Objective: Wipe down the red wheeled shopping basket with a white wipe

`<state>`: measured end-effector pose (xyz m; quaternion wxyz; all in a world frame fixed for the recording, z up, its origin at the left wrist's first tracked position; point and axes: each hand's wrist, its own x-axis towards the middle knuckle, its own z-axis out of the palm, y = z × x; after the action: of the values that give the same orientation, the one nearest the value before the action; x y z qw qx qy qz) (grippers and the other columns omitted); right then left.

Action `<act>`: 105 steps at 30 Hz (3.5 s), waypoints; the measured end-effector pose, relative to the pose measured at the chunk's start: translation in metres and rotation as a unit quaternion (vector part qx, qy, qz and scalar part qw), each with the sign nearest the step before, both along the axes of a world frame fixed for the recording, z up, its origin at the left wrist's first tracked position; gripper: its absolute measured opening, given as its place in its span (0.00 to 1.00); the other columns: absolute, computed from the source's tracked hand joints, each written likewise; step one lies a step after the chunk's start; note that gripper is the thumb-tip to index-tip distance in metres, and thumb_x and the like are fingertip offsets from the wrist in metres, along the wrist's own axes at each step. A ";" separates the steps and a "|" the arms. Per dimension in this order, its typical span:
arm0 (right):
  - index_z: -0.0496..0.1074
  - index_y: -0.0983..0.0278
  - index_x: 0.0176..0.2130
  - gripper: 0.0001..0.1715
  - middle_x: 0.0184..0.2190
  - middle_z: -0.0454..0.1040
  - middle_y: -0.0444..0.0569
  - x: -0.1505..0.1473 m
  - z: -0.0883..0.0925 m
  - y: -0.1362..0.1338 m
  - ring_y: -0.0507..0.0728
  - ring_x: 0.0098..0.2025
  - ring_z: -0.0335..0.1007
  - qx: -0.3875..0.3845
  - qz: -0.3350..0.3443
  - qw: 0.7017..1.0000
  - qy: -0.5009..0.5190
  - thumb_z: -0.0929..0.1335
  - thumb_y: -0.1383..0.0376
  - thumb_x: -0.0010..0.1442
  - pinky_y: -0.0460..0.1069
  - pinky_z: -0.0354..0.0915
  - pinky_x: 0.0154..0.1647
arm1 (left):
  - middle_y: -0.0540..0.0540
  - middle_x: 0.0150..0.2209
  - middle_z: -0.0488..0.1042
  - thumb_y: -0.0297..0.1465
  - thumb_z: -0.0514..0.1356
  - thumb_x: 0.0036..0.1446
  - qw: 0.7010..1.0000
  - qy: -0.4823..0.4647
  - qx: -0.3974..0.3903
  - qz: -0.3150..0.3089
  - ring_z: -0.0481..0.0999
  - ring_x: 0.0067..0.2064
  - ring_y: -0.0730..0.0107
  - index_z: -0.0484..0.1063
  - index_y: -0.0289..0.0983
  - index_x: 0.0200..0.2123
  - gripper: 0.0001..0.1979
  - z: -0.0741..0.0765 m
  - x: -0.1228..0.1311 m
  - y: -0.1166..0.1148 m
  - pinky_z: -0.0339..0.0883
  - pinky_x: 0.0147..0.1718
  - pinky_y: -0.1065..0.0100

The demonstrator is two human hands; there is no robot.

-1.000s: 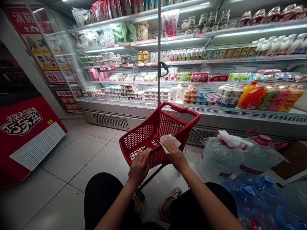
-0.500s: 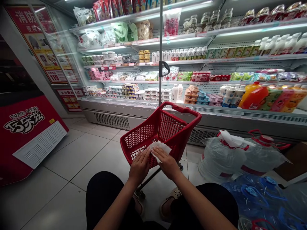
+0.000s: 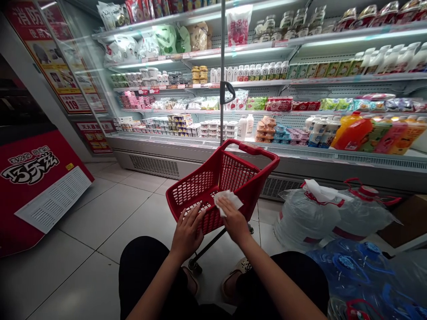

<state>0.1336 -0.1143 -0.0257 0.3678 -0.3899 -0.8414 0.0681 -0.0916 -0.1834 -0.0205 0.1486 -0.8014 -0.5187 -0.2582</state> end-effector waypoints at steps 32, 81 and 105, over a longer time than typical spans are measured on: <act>0.59 0.59 0.72 0.41 0.71 0.62 0.49 0.037 -0.006 0.025 0.58 0.75 0.50 0.015 -0.029 0.999 -0.002 0.59 0.76 0.63 0.63 0.53 0.75 | 0.47 0.75 0.52 0.26 0.54 0.70 0.997 0.071 0.012 0.003 0.55 0.74 0.51 0.46 0.53 0.75 0.36 -0.016 -0.026 0.015 0.54 0.69 0.44; 0.50 0.55 0.75 0.58 0.73 0.59 0.43 0.031 -0.015 -0.038 0.57 0.75 0.49 0.060 0.084 0.991 -0.080 0.58 0.84 0.50 0.59 0.59 0.73 | 0.49 0.77 0.44 0.41 0.63 0.65 0.998 0.064 -0.015 -0.022 0.41 0.76 0.36 0.49 0.58 0.74 0.39 -0.004 -0.011 0.018 0.39 0.68 0.29; 0.44 0.52 0.76 0.62 0.74 0.56 0.43 0.050 -0.024 -0.047 0.59 0.75 0.49 0.056 -0.017 0.996 -0.067 0.58 0.84 0.49 0.61 0.62 0.71 | 0.41 0.76 0.48 0.44 0.56 0.69 0.998 0.051 -0.013 -0.026 0.50 0.75 0.54 0.39 0.40 0.77 0.42 -0.011 0.021 0.009 0.37 0.73 0.47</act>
<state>0.1837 -0.1611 -0.0501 0.3329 -0.3867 -0.8600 -0.0112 -0.0710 -0.1744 -0.0318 0.1580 -0.8285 -0.4929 -0.2138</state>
